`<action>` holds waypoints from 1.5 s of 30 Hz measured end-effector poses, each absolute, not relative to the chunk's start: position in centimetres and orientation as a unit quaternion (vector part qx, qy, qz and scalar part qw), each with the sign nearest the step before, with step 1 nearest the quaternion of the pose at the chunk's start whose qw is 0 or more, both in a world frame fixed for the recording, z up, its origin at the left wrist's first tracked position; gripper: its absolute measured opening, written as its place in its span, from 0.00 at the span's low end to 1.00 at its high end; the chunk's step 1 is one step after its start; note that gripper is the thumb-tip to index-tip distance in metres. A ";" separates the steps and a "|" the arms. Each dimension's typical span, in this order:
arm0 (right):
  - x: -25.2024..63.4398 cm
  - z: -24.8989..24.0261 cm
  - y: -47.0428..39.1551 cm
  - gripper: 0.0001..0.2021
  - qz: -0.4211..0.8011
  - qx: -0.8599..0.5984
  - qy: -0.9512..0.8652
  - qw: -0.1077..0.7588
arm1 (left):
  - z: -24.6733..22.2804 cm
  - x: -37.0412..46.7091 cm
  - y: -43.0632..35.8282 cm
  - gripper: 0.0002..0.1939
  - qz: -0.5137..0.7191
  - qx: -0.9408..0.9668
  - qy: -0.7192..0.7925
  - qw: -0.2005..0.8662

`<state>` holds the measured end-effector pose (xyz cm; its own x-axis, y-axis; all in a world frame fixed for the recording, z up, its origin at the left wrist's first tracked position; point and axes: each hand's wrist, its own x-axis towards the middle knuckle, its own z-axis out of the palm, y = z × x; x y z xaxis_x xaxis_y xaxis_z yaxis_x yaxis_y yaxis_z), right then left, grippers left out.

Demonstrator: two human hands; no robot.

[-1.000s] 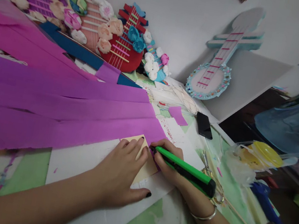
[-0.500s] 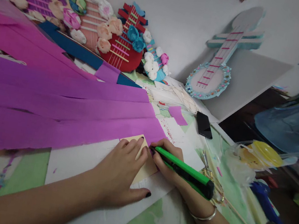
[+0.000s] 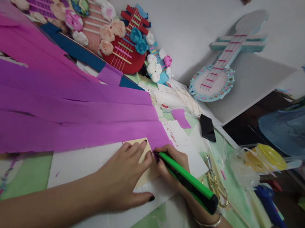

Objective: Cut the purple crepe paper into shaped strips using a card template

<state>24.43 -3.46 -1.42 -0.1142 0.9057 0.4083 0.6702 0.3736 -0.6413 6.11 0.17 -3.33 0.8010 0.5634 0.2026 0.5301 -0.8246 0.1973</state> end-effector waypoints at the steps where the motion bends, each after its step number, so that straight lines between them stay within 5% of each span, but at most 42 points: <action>1: 24.6 -1.6 -3.3 0.08 0.152 -0.536 -0.733 0.389 | -3.3 6.1 0.2 0.41 0.128 0.947 0.288 0.065; 45: 24.8 -0.9 -3.9 0.08 0.190 -0.574 -0.712 0.357 | -3.3 6.2 0.2 0.40 0.121 0.948 0.289 0.062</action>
<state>24.77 -3.86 -0.89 -0.0861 0.9532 0.2900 0.6821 0.2685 -0.6801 6.19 0.16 -3.35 0.8041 0.5620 0.1939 0.5321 -0.8258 0.1870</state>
